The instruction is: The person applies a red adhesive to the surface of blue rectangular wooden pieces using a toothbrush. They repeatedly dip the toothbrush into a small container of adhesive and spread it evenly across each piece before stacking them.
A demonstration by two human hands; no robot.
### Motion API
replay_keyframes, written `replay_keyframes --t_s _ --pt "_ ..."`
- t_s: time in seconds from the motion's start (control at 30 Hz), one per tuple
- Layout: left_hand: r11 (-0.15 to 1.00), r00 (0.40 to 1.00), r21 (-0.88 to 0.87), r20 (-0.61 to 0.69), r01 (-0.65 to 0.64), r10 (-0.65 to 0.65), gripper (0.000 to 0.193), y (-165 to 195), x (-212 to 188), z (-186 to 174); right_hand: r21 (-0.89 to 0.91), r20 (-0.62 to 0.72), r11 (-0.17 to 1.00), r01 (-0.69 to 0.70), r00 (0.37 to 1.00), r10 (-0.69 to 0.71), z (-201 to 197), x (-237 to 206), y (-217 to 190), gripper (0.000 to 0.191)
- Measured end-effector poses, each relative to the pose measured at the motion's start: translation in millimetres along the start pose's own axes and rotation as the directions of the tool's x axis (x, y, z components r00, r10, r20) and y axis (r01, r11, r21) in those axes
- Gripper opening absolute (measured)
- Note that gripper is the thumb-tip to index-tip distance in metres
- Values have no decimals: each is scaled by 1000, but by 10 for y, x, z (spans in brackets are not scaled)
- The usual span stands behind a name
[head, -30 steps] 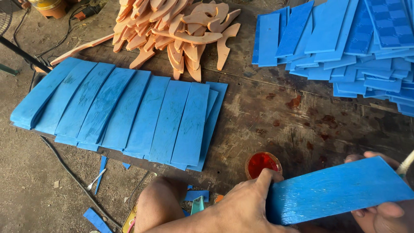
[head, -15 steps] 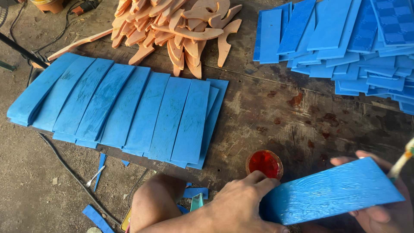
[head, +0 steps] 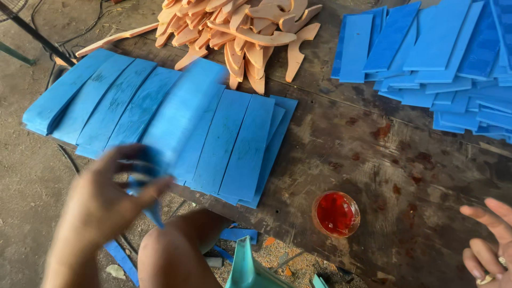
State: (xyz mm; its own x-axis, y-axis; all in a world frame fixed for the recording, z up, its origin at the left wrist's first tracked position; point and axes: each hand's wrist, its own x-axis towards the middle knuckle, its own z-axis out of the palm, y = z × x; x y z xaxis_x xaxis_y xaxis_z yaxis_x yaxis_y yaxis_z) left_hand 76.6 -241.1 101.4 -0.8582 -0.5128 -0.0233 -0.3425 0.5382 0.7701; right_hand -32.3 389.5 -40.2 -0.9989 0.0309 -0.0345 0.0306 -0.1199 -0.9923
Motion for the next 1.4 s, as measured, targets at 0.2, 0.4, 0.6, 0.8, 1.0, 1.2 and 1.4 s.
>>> replay_keyframes --t_s 0.2,0.4,0.6,0.8,1.0,1.2,1.4 --pt "899 970 434 -189 -55 150 76 -531 683 -205 -102 83 993 52 996 -44 102 13 113 54" --pt "829 973 556 -153 -59 171 85 -794 1158 383 -259 49 965 34 999 -22 424 -42 -54 55" --pt "760 980 647 -104 -62 169 84 -891 1289 572 -138 71 990 -1 997 11 455 -23 -93 53" --pt "747 960 657 -134 -100 246 91 -996 1276 624 -180 84 984 9 996 6 421 -34 -70 53" --pt "788 927 579 -137 -210 348 104 -1012 1263 637 -214 18 977 -10 1000 14 418 -64 -109 51" --pt "688 770 534 -103 -491 629 65 -787 1180 622 -149 55 988 -37 997 45 429 -112 -216 51" --pt "688 735 312 53 -655 676 16 362 1542 1557 -166 2 979 -116 993 117 527 -142 -352 52"
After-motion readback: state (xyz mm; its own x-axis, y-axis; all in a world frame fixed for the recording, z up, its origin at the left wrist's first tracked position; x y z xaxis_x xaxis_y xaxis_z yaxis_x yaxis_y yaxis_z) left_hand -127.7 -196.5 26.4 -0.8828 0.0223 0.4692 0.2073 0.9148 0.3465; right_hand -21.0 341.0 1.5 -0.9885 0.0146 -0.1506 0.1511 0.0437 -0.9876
